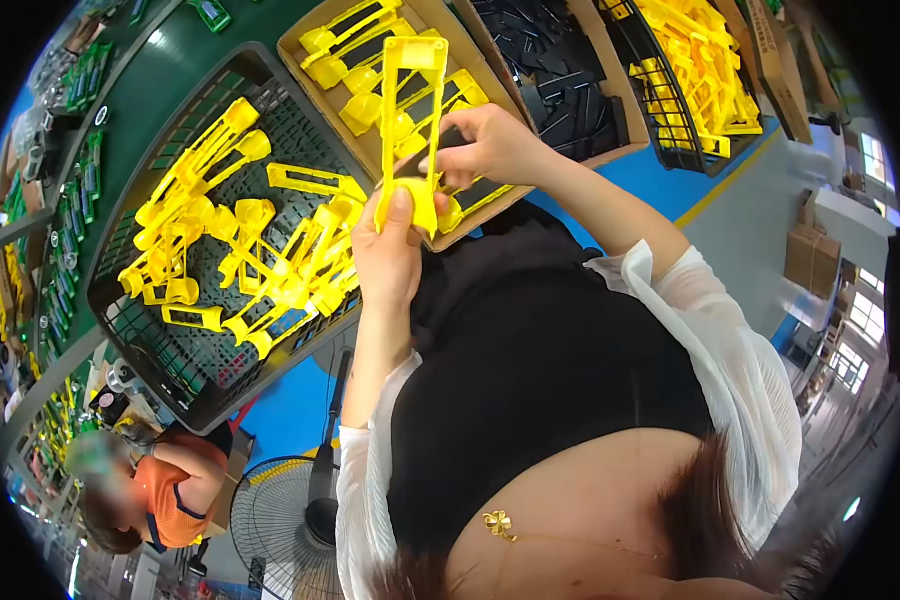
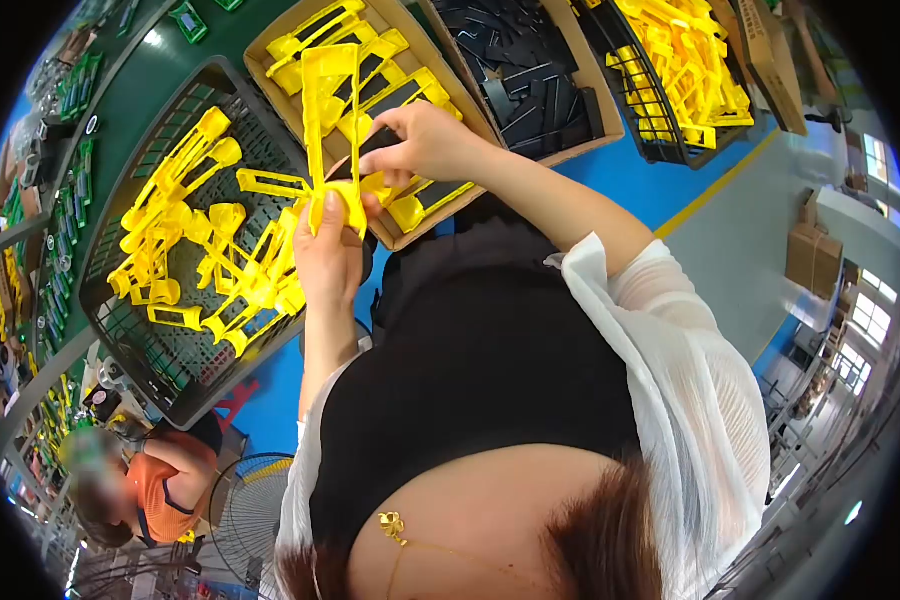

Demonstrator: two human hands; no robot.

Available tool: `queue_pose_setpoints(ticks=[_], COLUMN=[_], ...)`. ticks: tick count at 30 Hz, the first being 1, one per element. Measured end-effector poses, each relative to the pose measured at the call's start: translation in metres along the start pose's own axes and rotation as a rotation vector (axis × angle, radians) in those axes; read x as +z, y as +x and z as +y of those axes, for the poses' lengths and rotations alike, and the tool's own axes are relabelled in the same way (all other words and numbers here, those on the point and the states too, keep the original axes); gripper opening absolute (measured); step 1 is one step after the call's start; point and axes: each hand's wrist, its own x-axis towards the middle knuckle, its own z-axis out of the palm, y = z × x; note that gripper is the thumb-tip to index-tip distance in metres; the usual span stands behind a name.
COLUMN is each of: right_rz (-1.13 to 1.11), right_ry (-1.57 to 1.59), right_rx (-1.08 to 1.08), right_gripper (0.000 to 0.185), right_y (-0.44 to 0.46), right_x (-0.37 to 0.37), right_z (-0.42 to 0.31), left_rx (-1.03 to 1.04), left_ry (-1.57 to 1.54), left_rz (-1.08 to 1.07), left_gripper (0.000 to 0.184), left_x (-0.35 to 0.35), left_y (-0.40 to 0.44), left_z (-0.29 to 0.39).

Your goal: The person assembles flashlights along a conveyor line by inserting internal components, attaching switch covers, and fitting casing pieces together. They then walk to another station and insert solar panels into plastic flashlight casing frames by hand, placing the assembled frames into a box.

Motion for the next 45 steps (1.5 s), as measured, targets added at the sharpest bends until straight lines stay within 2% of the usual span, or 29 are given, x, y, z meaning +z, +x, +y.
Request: queue_pose_setpoints(ticks=[3, 6, 9, 10, 11, 13, 14, 17, 21, 22, 23, 24, 25, 27, 30, 45], right_rz=[-0.057, -0.185, -0.207, -0.148, -0.126, -0.015, 0.068, 0.199, -0.075, -0.079, -0.107, -0.146, -0.185, -0.215, -0.233, -0.104], right_ry=[-0.115, -0.034, 0.156, 0.234, 0.225, 0.009, -0.132, -0.399, -0.107, -0.106, -0.173, -0.127, -0.083, -0.065, -0.049, -0.247], right_rx=[0.062, 0.010, 0.082, 0.075, 0.024, -0.080, -0.218, -0.637, 0.022, 0.010, -0.016, 0.040, 0.097, 0.114, 0.150, 0.145], right_gripper=[0.028, 0.032, 0.036, 0.040, 0.035, 0.026, 0.021, 0.023, 0.022, 0.025, 0.036, 0.035, 0.033, 0.030, 0.031, 0.032], right_y=[-0.008, -0.020, -0.019, -0.019, -0.017, -0.023, -0.023, -0.018, -0.025, -0.023, -0.023, -0.027, -0.031, -0.032, -0.024, -0.033], right_x=[-0.016, -0.032, -0.043, -0.038, -0.039, -0.039, -0.041, -0.053, -0.091, -0.103, -0.119, -0.129, -0.134, -0.132, -0.122, -0.112], right_z=[0.002, 0.000, 0.006, 0.006, 0.012, 0.015, 0.021, 0.036, 0.020, 0.029, 0.030, 0.022, 0.013, 0.011, 0.020, 0.017], left_rx=[0.015, -0.023, -0.037, -0.039, -0.043, -0.014, 0.008, 0.027, 0.023, 0.069, 0.119, 0.091, 0.091, 0.018, -0.101, -0.250], left_ry=[0.011, 0.019, 0.021, 0.014, 0.009, 0.030, 0.033, 0.042, -0.014, 0.049, 0.111, 0.278, 0.577, 0.686, 0.726, 0.611], left_rz=[0.024, 0.028, 0.021, 0.036, 0.050, 0.121, 0.152, 0.193, 0.140, 0.190, 0.242, 0.324, 0.320, 0.258, 0.155, 0.169], left_gripper=[0.025, 0.025, 0.026, 0.026, 0.026, 0.025, 0.025, 0.025, 0.032, 0.032, 0.032, 0.028, 0.028, 0.023, 0.022, 0.020], left_x=[-0.015, -0.014, -0.001, 0.006, 0.013, 0.028, 0.034, 0.050, 0.059, 0.056, 0.052, 0.052, 0.037, 0.036, 0.035, 0.036], left_y=[0.010, 0.009, 0.013, 0.015, 0.017, 0.017, 0.018, 0.022, 0.028, 0.030, 0.031, 0.031, 0.036, 0.037, 0.037, 0.039], left_z=[-0.004, -0.002, -0.011, -0.016, -0.020, -0.027, -0.033, -0.045, -0.046, -0.042, -0.036, -0.027, -0.028, -0.029, -0.027, -0.027])
